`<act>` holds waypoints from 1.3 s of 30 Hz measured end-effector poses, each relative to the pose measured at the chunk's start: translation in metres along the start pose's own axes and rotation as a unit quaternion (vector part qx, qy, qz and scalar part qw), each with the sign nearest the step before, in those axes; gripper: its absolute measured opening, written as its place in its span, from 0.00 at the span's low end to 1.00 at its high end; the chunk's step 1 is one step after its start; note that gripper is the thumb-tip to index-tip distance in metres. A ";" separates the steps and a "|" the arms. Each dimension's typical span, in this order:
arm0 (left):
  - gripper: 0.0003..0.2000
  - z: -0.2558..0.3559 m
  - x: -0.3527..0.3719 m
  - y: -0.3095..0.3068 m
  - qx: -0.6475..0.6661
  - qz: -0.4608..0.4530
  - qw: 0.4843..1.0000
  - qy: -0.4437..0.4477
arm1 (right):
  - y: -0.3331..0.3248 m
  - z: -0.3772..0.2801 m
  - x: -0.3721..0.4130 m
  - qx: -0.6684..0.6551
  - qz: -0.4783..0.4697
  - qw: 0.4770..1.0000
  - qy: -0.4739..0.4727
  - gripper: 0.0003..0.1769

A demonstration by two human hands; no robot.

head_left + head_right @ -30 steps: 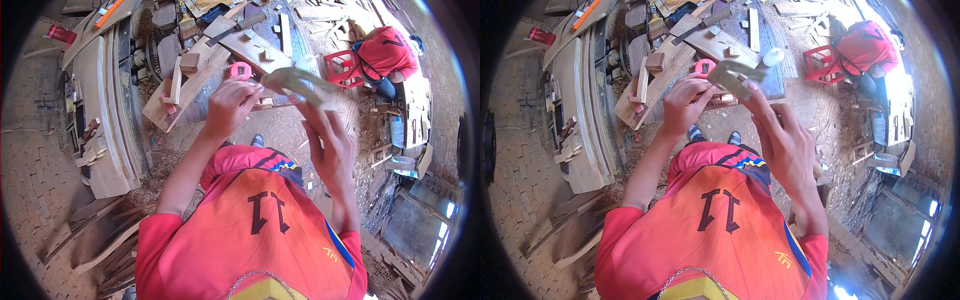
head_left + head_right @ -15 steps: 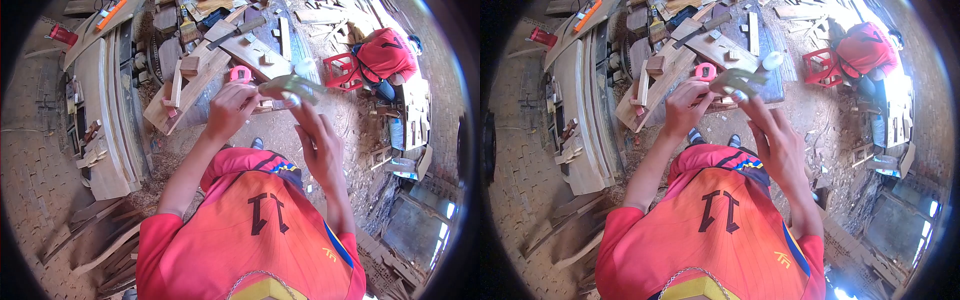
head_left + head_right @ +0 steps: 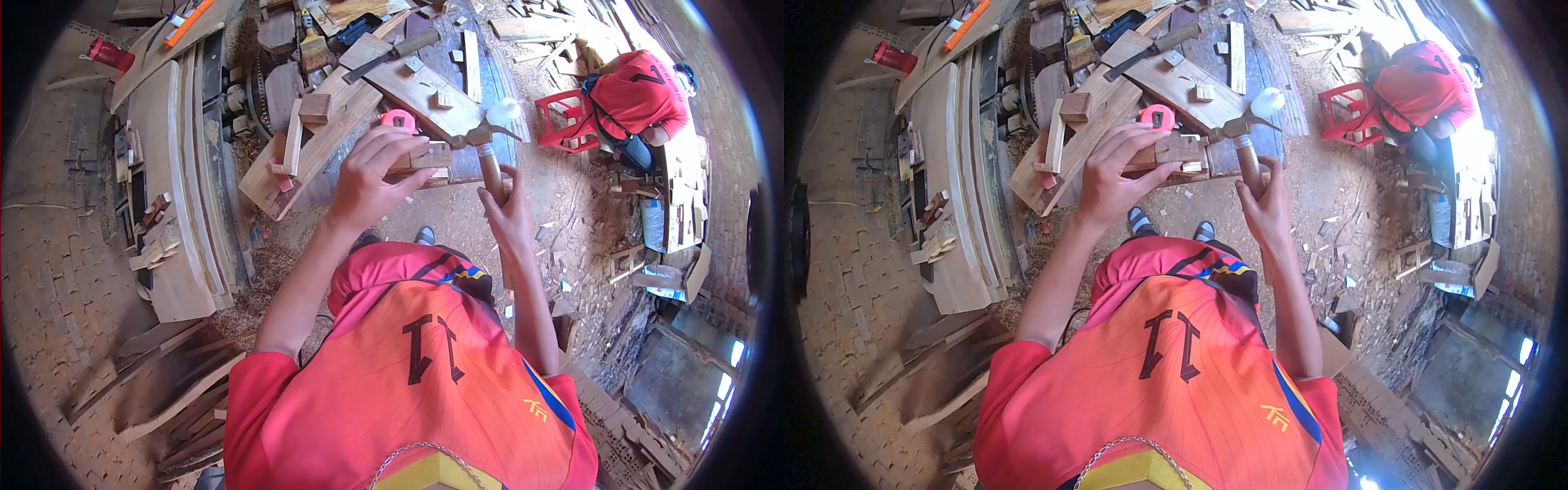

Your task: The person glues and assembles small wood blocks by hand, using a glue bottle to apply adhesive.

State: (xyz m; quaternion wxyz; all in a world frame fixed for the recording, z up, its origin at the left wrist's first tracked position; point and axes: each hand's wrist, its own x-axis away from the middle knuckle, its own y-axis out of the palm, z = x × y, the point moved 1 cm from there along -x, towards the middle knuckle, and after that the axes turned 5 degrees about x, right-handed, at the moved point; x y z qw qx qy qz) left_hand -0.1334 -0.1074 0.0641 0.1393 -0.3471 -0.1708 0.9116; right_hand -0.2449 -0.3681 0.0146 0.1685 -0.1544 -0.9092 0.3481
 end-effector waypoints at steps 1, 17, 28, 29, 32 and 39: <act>0.24 0.001 -0.001 -0.004 -0.007 -0.001 1.000 -0.004 | 0.001 0.000 -0.003 -0.008 0.002 1.000 -0.013 0.33; 0.38 -0.021 0.066 -0.031 0.016 0.030 0.977 -0.208 | 0.041 -0.066 -0.145 -0.247 -0.058 0.964 0.074 0.31; 0.30 -0.052 0.072 -0.013 0.026 -0.056 0.982 -0.176 | 0.034 -0.060 -0.177 -0.112 -0.140 0.982 0.057 0.35; 0.30 -0.052 0.069 -0.011 0.031 -0.065 0.982 -0.173 | 0.031 -0.066 -0.170 -0.111 -0.138 0.983 0.051 0.36; 0.35 -0.056 0.059 -0.002 0.033 -0.105 0.979 -0.174 | 0.023 -0.062 -0.161 -0.113 -0.129 0.984 0.045 0.42; 0.41 -0.058 0.043 0.007 0.094 -0.097 0.977 -0.167 | 0.003 -0.072 -0.117 -0.003 -0.061 0.997 -0.036 0.39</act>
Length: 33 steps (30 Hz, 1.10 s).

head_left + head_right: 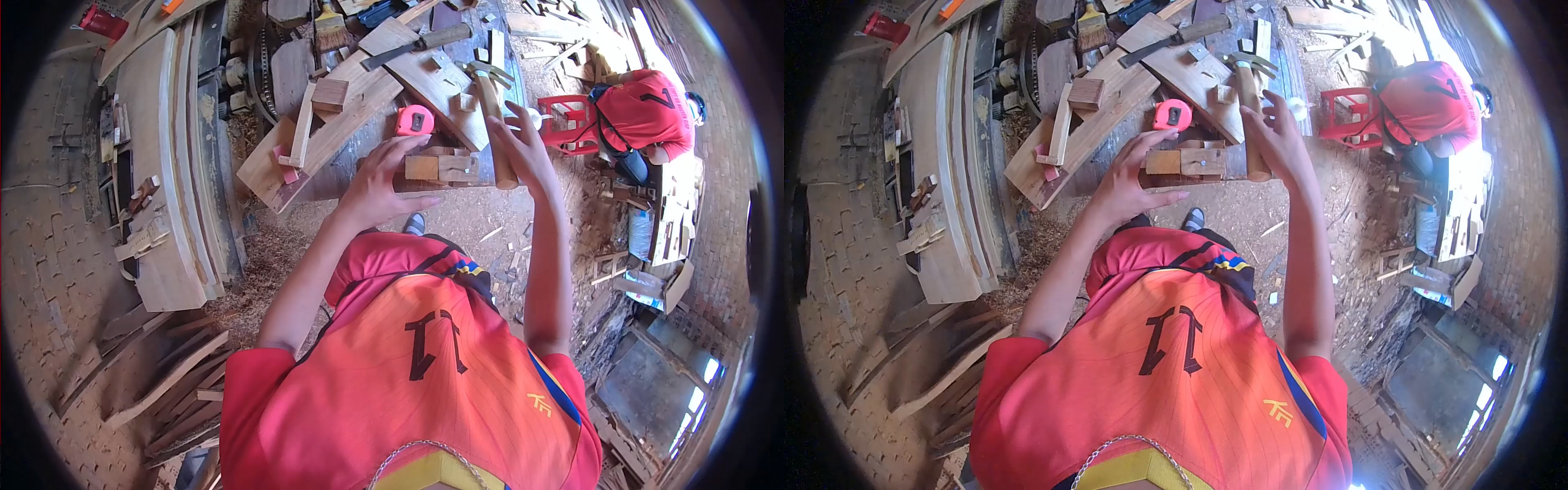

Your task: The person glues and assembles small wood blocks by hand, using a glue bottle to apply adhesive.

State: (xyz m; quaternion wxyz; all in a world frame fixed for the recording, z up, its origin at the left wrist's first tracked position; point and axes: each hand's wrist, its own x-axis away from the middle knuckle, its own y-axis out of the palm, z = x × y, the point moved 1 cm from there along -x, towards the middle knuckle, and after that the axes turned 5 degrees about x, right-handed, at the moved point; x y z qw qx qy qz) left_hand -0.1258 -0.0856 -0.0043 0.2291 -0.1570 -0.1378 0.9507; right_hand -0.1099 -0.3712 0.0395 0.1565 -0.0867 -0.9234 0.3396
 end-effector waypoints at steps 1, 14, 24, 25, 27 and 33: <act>0.41 0.001 -0.002 0.000 0.028 0.001 1.000 -0.001 | -0.004 -0.006 0.009 0.082 0.044 0.994 -0.063 0.36; 0.24 -0.005 -0.026 0.017 0.142 0.031 0.984 0.103 | -0.005 -0.110 0.098 0.316 -0.063 0.884 -0.338 0.11; 0.22 -0.017 -0.031 0.016 0.162 0.014 0.977 0.135 | -0.005 -0.107 0.080 0.299 -0.135 0.866 -0.379 0.08; 0.23 -0.021 -0.032 0.017 0.173 0.004 0.976 0.129 | -0.005 -0.106 0.080 0.302 -0.138 0.867 -0.371 0.08; 0.26 -0.025 -0.032 0.018 0.174 -0.003 0.976 0.127 | -0.007 -0.106 0.078 0.309 -0.144 0.868 -0.360 0.08; 0.39 -0.021 -0.027 0.001 0.150 0.047 0.984 0.088 | -0.013 -0.111 0.075 0.314 -0.088 0.873 -0.363 0.07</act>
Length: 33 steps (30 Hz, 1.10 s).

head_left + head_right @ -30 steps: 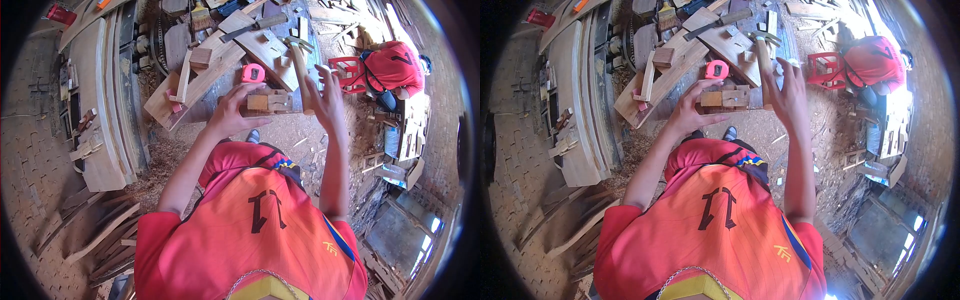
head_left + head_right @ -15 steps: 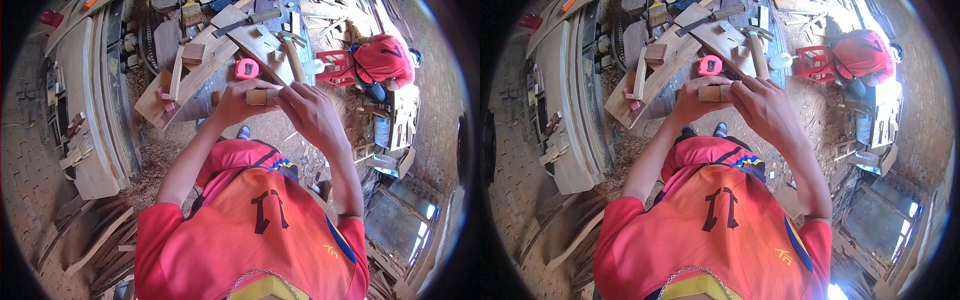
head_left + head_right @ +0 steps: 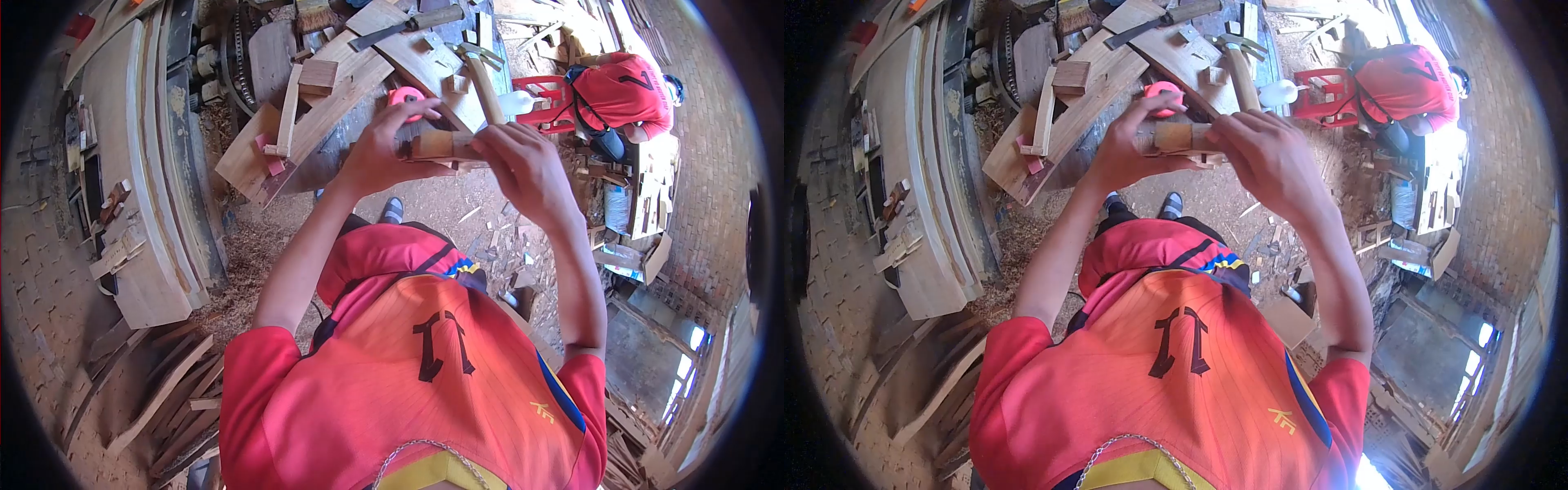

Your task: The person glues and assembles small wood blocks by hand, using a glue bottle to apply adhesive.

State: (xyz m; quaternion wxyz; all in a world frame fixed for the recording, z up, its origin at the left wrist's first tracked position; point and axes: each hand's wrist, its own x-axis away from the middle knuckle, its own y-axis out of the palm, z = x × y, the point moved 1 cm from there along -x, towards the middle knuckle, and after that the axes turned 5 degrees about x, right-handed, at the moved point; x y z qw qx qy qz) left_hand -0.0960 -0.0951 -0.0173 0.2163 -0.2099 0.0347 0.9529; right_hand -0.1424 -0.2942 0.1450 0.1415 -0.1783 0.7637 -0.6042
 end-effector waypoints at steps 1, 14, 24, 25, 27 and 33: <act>0.41 0.001 0.004 -0.004 0.013 0.025 1.000 -0.005 | -0.004 0.000 -0.001 0.006 -0.001 1.000 0.005 0.07; 0.34 0.048 0.066 0.011 0.300 0.242 0.888 -0.252 | -0.035 -0.003 0.019 -0.281 0.169 0.925 0.193 0.16; 0.30 0.044 0.058 -0.005 0.484 0.148 0.823 -0.259 | -0.034 -0.023 0.029 -0.384 0.167 0.885 0.204 0.18; 0.30 0.039 0.063 -0.007 0.476 0.157 0.827 -0.255 | -0.036 -0.021 0.031 -0.368 0.129 0.898 0.203 0.16; 0.29 0.038 0.069 -0.011 0.473 0.168 0.823 -0.267 | -0.043 -0.012 0.036 -0.330 0.053 0.920 0.204 0.13; 0.23 0.066 0.063 -0.014 0.400 0.231 0.823 -0.330 | -0.058 -0.014 0.036 -0.133 -0.015 0.987 0.085 0.08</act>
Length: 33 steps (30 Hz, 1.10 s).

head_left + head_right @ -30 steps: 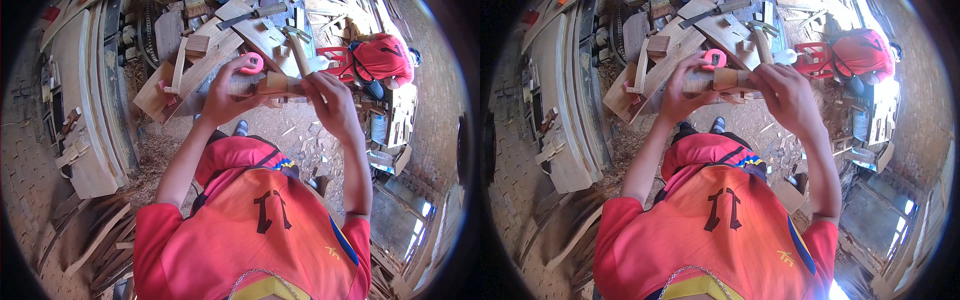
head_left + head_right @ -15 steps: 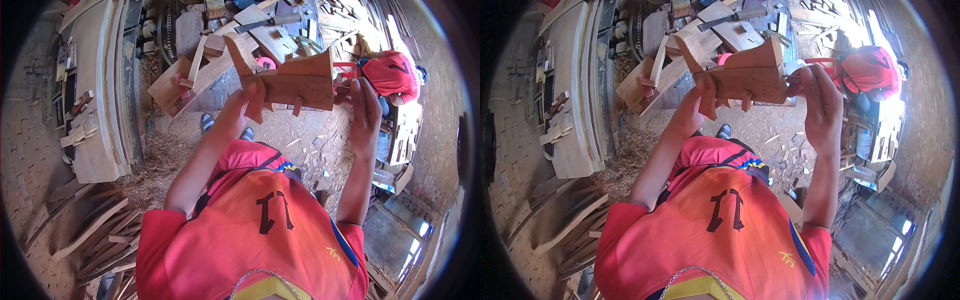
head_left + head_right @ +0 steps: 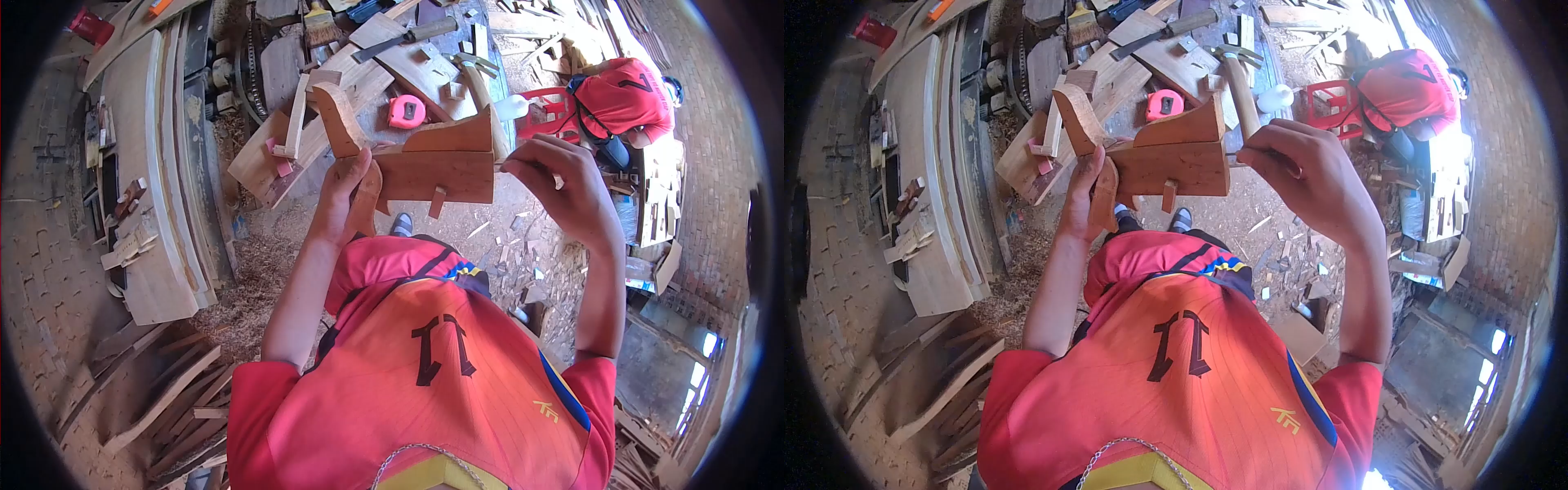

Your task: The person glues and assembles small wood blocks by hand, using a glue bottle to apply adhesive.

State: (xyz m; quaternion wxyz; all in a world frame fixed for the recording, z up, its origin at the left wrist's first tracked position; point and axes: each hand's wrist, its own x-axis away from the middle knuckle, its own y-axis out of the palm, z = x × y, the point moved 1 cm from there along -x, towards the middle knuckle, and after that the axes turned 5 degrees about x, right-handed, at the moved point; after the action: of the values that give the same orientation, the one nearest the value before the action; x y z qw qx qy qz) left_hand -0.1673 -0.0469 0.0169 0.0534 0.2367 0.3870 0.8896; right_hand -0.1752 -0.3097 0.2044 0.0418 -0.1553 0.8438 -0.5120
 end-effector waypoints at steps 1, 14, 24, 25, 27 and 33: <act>0.23 0.001 0.000 -0.001 -0.006 -0.024 1.000 -0.002 | 0.000 -0.001 0.000 0.014 -0.008 1.000 -0.004 0.08; 0.24 0.020 0.005 0.001 -0.125 -0.046 0.986 0.095 | 0.044 0.029 -0.001 0.011 -0.022 0.999 0.044 0.09; 0.32 0.025 -0.006 -0.033 -0.014 -0.121 0.992 -0.010 | 0.014 -0.014 0.007 -0.163 -0.131 0.978 0.025 0.10; 0.32 0.024 -0.007 -0.037 -0.001 -0.133 0.991 -0.027 | 0.015 -0.015 0.008 -0.161 -0.122 0.979 -0.002 0.10; 0.31 0.020 -0.006 -0.036 0.022 -0.147 0.989 -0.017 | 0.018 -0.015 0.010 -0.184 -0.126 0.975 0.002 0.10; 0.29 0.011 -0.005 -0.034 0.047 -0.167 0.984 -0.029 | 0.023 -0.015 0.010 -0.216 -0.128 0.968 -0.017 0.11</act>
State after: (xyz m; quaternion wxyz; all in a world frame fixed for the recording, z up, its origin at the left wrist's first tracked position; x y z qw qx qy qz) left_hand -0.1608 -0.0174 -0.0027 0.2012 0.1968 0.4605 0.8419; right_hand -0.1932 -0.2906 0.1922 -0.0441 -0.2765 0.9066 -0.3157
